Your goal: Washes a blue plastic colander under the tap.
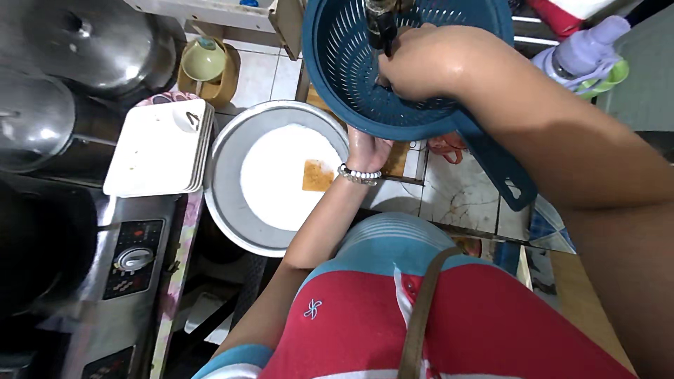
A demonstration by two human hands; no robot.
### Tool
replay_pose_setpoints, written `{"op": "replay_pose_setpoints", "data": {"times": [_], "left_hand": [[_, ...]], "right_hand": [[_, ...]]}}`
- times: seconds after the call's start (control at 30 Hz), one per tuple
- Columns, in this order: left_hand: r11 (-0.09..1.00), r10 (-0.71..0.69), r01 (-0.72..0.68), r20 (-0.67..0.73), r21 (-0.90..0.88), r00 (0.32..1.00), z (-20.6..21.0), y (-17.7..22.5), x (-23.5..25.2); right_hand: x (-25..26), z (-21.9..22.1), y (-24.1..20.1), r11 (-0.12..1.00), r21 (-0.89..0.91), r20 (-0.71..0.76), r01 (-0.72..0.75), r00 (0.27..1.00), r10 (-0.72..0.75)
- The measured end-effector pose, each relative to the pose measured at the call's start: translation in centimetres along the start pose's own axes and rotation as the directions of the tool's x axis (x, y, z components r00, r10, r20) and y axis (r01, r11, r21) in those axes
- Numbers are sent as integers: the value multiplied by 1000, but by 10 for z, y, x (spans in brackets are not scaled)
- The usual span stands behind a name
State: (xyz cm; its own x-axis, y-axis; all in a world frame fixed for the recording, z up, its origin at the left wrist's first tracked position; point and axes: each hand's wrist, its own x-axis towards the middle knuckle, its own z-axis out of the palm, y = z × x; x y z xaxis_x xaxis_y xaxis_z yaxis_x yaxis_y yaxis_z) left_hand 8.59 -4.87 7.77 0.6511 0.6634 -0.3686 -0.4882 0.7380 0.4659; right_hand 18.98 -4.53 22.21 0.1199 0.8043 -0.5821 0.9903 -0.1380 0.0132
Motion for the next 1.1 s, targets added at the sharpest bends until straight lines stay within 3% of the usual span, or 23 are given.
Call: {"op": "replay_pose_setpoints", "data": {"times": [0.03,0.07,0.1,0.13,0.23,0.37,1.1], "left_hand": [[1000,-2,2,3,7,1000,0,1,0],[1000,-5,5,5,17,1000,-1,1,1],[1000,-10,10,7,20,1000,-2,1,2],[1000,-14,14,12,23,1000,-3,1,2],[1000,-22,22,34,2,999,-5,0,3],[1000,-21,21,21,-8,1000,-3,0,2],[1000,-6,6,64,5,998,-4,1,4]], "right_hand": [[5,6,10,998,-14,-36,57,998,-57],[21,28,34,978,-75,-205,194,957,-205],[55,67,67,922,-196,-512,333,768,-386],[79,82,88,891,-243,-561,384,694,-452],[95,80,100,888,-219,-437,405,773,-460],[95,76,98,905,-209,-399,372,812,-426],[89,75,101,897,-230,-427,377,789,-441]]}}
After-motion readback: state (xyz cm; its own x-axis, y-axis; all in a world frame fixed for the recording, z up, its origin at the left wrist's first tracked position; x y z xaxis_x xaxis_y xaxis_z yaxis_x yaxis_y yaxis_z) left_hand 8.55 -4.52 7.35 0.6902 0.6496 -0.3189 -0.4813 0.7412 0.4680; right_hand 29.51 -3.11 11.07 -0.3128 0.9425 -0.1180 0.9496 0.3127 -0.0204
